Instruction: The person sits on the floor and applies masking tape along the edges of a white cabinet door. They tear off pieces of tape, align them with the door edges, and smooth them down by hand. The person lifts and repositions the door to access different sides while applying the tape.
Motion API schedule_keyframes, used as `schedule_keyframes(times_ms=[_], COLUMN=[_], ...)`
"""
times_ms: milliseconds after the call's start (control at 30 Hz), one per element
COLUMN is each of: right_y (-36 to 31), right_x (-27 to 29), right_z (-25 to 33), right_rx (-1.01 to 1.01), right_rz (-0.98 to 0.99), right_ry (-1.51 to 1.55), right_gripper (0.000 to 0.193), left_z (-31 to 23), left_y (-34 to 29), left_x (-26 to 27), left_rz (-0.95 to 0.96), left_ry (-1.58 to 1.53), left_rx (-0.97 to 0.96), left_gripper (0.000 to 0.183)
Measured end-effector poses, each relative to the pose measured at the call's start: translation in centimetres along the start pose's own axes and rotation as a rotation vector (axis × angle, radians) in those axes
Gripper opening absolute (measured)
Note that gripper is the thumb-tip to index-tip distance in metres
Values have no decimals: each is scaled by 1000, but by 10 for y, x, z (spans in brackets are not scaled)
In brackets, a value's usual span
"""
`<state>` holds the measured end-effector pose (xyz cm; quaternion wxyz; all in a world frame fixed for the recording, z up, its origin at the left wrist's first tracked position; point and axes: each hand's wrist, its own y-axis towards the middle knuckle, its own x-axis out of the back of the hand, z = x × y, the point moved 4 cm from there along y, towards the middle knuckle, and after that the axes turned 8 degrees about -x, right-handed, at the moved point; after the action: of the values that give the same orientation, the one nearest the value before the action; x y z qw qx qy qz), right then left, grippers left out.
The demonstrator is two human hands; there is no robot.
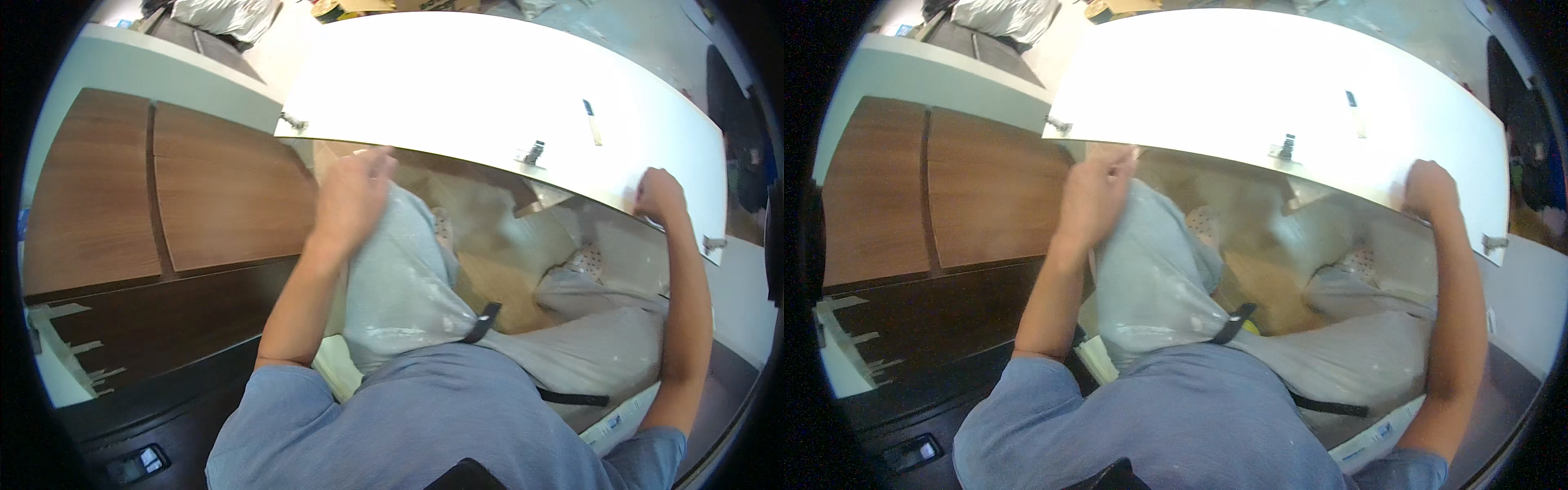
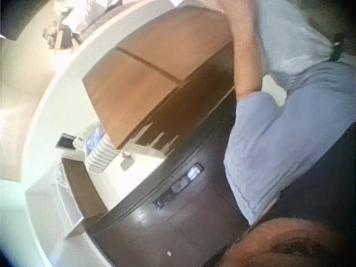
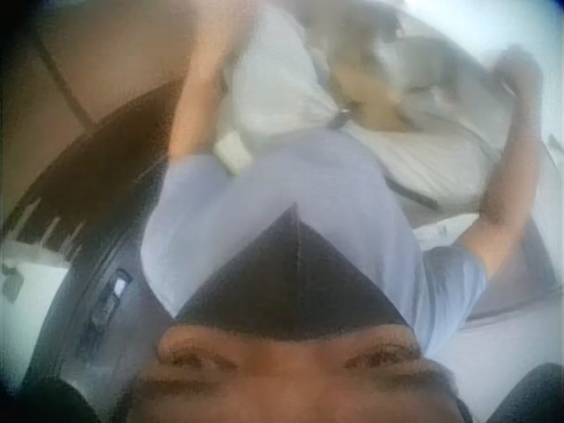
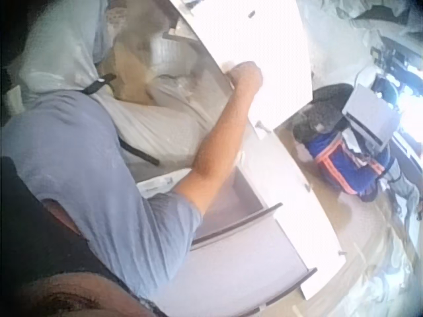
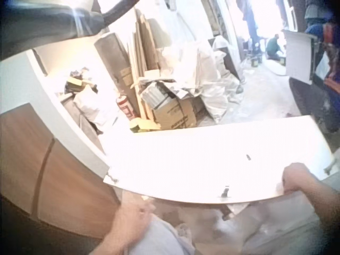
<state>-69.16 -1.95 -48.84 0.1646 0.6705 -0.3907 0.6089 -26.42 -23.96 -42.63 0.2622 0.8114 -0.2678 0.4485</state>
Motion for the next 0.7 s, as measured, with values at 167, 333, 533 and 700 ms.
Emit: schedule_keyframes(times_ms=[167,333,533,700], right_y=[9,4,-8,-3], right_x=[-10,-1,8,0], right_z=[-5,-1,-1,-3], right_rx=[15,40,31,41], right_rz=[37,78,91,59], right_ry=[-123,-85,-21,0], right_gripper=[27,33,22,32], left_z=[-142,-200,-213,-231], left_y=[-21,-16,-2,6], left_x=[-102,-225,-282,-300], left_rz=[335,276,191,158], left_ry=[-184,-27,238,157], left_rx=[-443,-588,-526,-655], left_gripper=[64,81,79,73])
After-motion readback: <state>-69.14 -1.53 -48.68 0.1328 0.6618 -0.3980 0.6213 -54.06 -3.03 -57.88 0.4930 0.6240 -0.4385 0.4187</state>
